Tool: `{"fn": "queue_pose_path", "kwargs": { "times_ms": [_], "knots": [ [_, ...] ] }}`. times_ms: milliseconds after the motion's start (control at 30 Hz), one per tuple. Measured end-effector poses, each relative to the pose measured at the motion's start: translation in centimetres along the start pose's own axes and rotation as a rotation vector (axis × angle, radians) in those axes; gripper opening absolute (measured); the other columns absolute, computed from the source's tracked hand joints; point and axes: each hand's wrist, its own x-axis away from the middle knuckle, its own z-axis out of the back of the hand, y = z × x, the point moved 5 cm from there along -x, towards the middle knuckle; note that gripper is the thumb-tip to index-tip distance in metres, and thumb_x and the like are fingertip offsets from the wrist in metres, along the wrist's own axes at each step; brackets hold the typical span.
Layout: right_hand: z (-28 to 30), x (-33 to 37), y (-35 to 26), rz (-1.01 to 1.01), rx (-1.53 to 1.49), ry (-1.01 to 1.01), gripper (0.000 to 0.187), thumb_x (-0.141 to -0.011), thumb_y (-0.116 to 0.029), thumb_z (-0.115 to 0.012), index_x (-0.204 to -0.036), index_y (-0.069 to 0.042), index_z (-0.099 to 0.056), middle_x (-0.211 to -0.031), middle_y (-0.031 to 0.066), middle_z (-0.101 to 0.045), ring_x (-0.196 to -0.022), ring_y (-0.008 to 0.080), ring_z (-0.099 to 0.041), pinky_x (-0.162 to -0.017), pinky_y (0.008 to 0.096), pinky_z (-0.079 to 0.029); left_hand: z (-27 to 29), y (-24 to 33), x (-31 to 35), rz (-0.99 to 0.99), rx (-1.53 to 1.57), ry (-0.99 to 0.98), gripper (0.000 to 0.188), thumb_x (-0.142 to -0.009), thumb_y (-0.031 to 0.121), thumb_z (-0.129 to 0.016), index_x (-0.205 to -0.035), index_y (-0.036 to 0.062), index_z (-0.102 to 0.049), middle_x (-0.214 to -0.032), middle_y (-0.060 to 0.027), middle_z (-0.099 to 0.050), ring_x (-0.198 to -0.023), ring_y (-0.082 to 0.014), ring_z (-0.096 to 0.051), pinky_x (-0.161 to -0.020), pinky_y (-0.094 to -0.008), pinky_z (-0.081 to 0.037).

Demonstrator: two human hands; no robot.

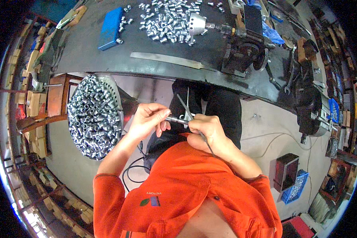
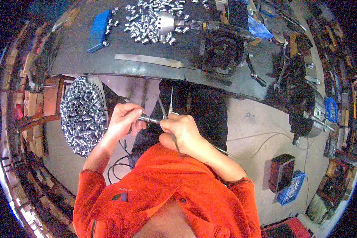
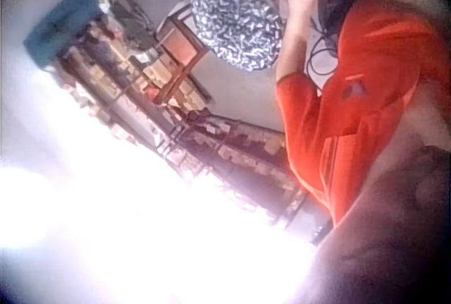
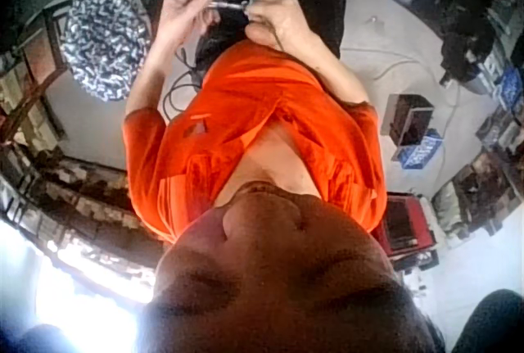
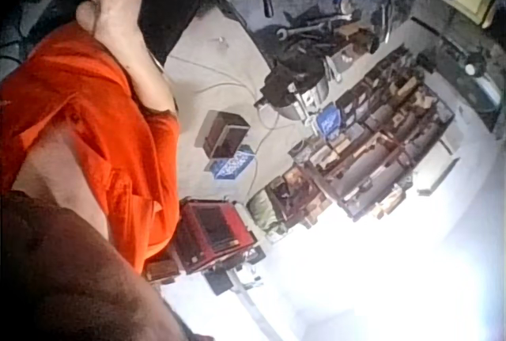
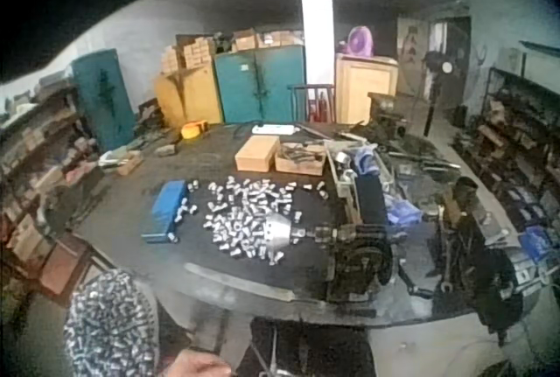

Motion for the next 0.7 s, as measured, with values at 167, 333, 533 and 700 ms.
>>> {"fn": "queue_pose_path", "kwargs": {
  "times_ms": [167,333,533,700],
  "knots": [
    [-0.6,0.2,0.6,-0.034,0.065,-0.005,0.017,-0.060,-0.014,-0.066,-0.065,-0.005,-0.052,-0.062,0.0128,-0.051,-0.052,0.0341,-0.053,-0.047,0.0435,-0.043,-1.1,1.2,0.1,-0.062,-0.179,-0.097,0.016,-0.087,0.005,-0.063,-0.101,-0.0043,-0.059,-0.078,-0.0067,-0.063,-0.065,-0.0099,-0.061,-0.058,-0.0225,-0.050],
    [-0.5,0.3,0.8,-0.032,0.048,0.035,0.016,-0.061,-0.012,-0.065,-0.065,-0.005,-0.051,-0.061,0.0129,-0.050,-0.050,0.0341,-0.052,-0.046,0.0426,-0.041,-1.8,1.7,-0.2,-0.160,-0.200,-0.155,0.022,-0.085,0.001,-0.065,-0.105,-0.0039,-0.058,-0.084,-0.0050,-0.063,-0.073,-0.0091,-0.062,-0.067,-0.0227,-0.050],
    [0.3,0.5,1.3,-0.055,-0.040,0.034,0.019,-0.061,-0.006,-0.064,-0.063,-0.004,-0.045,-0.060,0.0119,-0.046,-0.051,0.0323,-0.049,-0.046,0.0396,-0.036,-1.3,1.7,-0.8,-0.152,-0.260,-0.150,0.017,-0.086,0.001,-0.062,-0.101,-0.0031,-0.057,-0.082,-0.0054,-0.062,-0.070,-0.0113,-0.062,-0.062,-0.0241,-0.050],
    [2.0,0.9,-1.1,0.056,-0.093,-0.002,0.023,-0.061,-0.007,-0.063,-0.062,-0.005,-0.040,-0.058,0.0097,-0.040,-0.050,0.0291,-0.044,-0.045,0.0372,-0.033,0.2,4.0,-1.2,-0.546,-0.998,0.191,0.020,-0.067,0.001,-0.066,-0.086,0.0017,-0.062,-0.072,-0.0079,-0.055,-0.058,-0.0195,-0.057,-0.053,-0.0308,-0.045]
  ]
}}
